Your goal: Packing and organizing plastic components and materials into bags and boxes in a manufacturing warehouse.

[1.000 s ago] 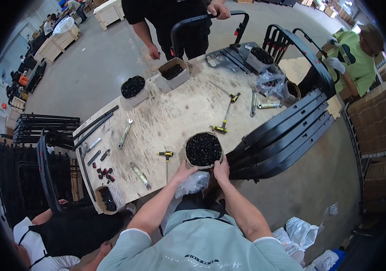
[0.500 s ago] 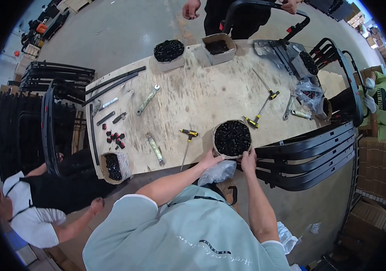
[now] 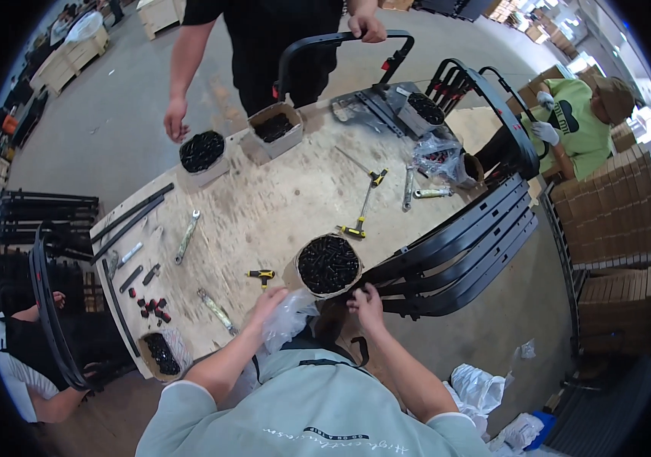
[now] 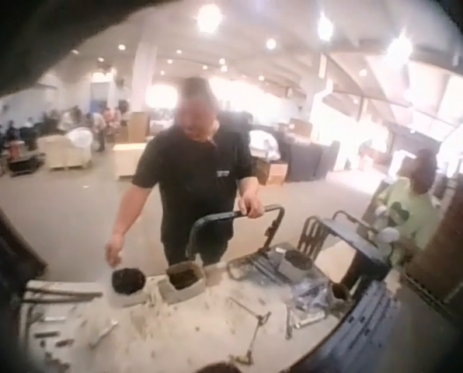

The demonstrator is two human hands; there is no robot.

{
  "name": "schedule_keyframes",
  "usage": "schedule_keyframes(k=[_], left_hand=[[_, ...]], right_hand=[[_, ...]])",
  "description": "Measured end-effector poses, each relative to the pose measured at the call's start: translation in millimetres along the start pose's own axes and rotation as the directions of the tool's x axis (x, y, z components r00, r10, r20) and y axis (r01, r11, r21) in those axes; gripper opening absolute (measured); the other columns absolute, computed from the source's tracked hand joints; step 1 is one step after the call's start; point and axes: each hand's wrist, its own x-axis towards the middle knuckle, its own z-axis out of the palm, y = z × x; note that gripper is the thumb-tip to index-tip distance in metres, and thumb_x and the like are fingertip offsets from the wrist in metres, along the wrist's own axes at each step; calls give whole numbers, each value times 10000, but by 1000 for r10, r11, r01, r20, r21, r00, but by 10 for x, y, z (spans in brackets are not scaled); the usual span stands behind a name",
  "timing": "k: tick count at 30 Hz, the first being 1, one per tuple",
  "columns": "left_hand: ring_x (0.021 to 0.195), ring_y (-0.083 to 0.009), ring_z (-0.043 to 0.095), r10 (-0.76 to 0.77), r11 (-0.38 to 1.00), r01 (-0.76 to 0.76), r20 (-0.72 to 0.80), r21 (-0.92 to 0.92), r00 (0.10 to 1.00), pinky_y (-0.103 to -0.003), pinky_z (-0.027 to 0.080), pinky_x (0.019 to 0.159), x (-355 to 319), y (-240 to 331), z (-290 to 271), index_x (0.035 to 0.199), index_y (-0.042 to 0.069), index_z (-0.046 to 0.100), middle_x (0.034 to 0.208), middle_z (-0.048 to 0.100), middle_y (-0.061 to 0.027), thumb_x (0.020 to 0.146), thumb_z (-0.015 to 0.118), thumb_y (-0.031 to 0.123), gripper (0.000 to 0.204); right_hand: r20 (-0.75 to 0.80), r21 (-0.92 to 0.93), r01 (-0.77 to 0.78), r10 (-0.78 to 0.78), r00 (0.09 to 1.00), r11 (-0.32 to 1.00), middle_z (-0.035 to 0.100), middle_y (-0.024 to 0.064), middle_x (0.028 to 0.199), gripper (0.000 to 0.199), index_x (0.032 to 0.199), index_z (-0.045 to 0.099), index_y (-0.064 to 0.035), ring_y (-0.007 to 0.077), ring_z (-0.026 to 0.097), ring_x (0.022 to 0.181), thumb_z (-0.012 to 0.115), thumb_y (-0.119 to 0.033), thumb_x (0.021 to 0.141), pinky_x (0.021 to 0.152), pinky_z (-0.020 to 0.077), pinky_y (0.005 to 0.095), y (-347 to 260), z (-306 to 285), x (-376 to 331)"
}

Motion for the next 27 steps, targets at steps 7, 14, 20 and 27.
schedule_keyframes(k=[7, 14, 20, 27], left_hand=[[705, -95, 549, 188, 949, -211, -116, -235, 975, -255, 457, 651, -293, 904, 462, 862, 7, 640, 783, 607, -13, 901, 554, 191, 207], [837, -124, 557, 529, 845, -534, 186, -26, 828, -257, 442, 748, -409, 971, 1117, 955, -31, 607, 894, 597, -64, 911, 501, 133, 200], [951, -249, 541, 630, 678, -727, 421, 112, 653, -322, 422, 864, -511, 876, 1072, 1094, -20, 540, 1011, 554, -137, 883, 520, 148, 271], [1040, -350, 487, 696, 415, -894, 575, 168, 431, -397, 383, 917, -537, 842, 1273, 1160, -10, 502, 1106, 512, -192, 825, 596, 222, 419]], right_hand=[[416, 42, 224, -220, 882, 974, 416, 180, 1333, 708, 1451, 134, -27, 240, 494, 1156, 561, -129, 895, 967, 411, 360, -722, 570, -942], [92, 191, 364, -386, 918, 912, 532, 86, 1143, 502, 1295, 386, -14, 155, 525, 1038, 594, -103, 846, 895, 440, 301, -669, 553, -825], [-69, 206, 371, -365, 929, 905, 558, 44, 1083, 396, 1232, 457, -28, 135, 542, 947, 569, -101, 859, 833, 457, 283, -612, 452, -987], [-43, 515, 260, -279, 959, 817, 511, 41, 1190, 406, 1276, 443, -56, 154, 491, 1090, 536, -144, 890, 937, 398, 301, -653, 385, -1211]])
